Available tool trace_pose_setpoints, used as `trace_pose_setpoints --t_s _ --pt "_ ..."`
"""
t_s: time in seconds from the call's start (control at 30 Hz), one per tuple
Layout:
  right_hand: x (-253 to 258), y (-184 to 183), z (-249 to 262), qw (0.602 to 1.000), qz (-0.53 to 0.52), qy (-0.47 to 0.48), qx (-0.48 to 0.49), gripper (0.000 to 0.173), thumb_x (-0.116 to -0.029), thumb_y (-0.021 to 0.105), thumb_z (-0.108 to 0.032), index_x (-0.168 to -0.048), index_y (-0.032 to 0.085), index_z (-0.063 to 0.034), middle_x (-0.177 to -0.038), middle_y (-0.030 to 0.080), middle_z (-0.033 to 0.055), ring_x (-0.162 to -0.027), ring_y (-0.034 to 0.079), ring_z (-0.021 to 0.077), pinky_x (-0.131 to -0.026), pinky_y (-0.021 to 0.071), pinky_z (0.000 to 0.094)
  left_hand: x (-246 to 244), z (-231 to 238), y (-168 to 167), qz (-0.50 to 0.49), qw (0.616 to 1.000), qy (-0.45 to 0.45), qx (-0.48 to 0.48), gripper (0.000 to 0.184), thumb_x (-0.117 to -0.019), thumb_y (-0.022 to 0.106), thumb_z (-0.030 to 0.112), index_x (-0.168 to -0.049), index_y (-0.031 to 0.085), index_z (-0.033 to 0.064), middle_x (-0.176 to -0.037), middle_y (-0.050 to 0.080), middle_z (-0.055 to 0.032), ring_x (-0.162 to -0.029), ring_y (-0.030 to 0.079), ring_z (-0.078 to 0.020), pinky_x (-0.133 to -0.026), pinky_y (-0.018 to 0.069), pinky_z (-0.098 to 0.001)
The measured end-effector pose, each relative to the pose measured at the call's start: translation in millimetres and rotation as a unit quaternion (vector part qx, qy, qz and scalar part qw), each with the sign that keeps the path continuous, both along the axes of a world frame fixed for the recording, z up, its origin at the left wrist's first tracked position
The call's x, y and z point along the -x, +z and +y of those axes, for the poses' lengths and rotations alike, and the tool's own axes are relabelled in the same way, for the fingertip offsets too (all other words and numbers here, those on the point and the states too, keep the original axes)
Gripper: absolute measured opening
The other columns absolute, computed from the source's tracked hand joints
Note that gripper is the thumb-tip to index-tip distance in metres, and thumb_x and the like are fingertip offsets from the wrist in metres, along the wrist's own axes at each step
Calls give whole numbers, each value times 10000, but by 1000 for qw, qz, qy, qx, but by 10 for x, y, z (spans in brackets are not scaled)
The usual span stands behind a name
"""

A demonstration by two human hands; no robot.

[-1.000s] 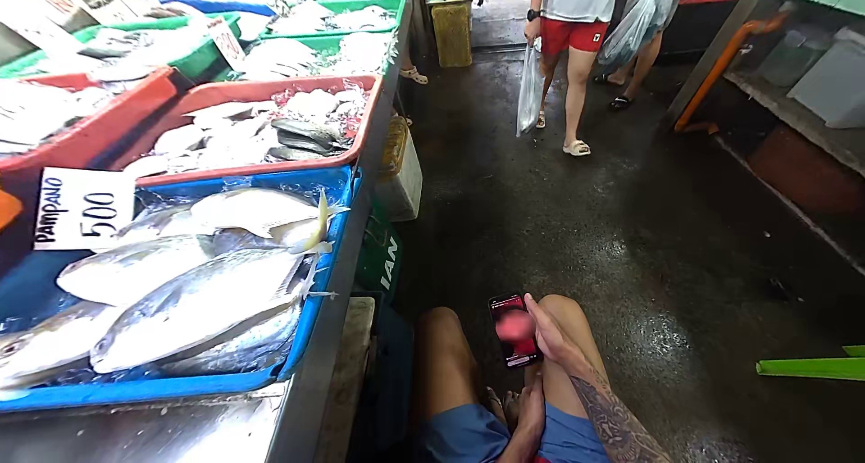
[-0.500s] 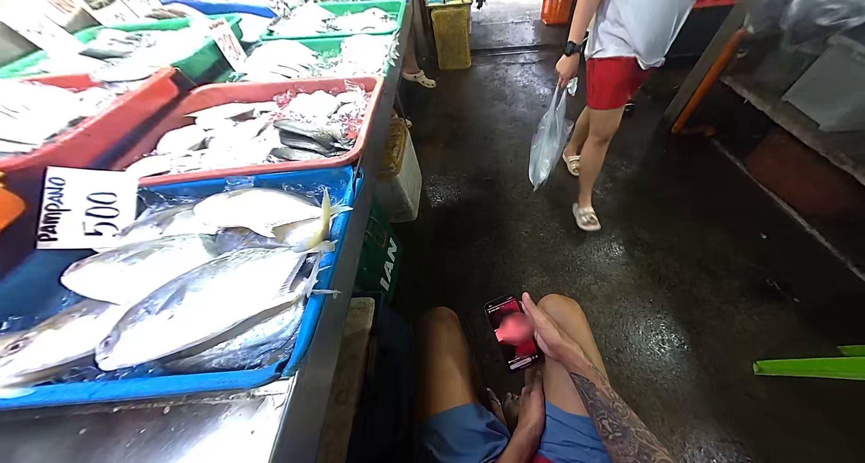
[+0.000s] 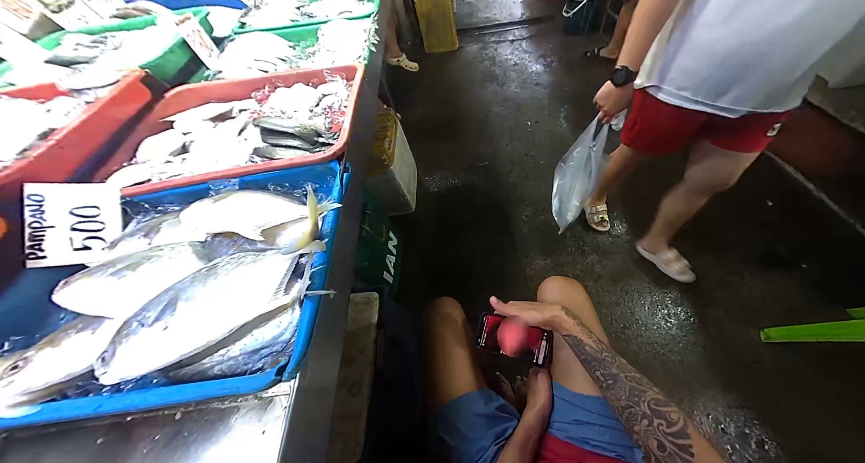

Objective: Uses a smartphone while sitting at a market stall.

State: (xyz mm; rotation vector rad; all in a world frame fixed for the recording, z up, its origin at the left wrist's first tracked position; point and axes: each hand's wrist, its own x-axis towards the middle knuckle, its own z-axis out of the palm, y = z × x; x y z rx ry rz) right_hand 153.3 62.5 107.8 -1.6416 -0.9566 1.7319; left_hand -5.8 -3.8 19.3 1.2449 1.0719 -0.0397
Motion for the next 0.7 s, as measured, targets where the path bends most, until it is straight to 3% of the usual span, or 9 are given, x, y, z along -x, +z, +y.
trace_pose_setpoints --t_s 0.13,0.3,0.53,0.7 --pt "5 1 -14 999 31 -35 -19 827 -1042 135 -666 -1371 566 -43 -1256 647 157 -1134 641 217 -998 510 438 -5 8 32 8 1000 8 0 482 -1123 328 293 -1392 547 -41 -1434 545 -252 -1383 474 -340 -1166 343 -507" --pt "-13 -31 -44 994 71 -71 -34 816 -1046 120 -655 -1404 543 -56 -1263 649 145 -1134 645 198 -1001 517 411 -26 1 0 -11 1000 19 -4 469 -1119 351 291 -1343 577 -54 -1356 590 -258 -1307 527 -336 -1122 378 -512" --pt "-29 -49 -57 996 61 -54 -36 813 -1046 109 -653 -1317 597 -61 -1155 676 117 -1040 665 173 -939 539 398 -35 3 -239 -45 998 -8 -34 535 -1085 326 340 -1382 568 -34 -1426 561 -227 -1362 495 -307 -1160 358 -482" --pt "-40 -92 -36 995 65 -73 -27 839 -1036 120 -676 -1394 556 -56 -1236 663 146 -1108 658 210 -978 529 430 -47 10 -228 -40 999 0 -31 540 -1083 314 343 -1377 576 -27 -1419 568 -223 -1357 505 -302 -1156 369 -486"
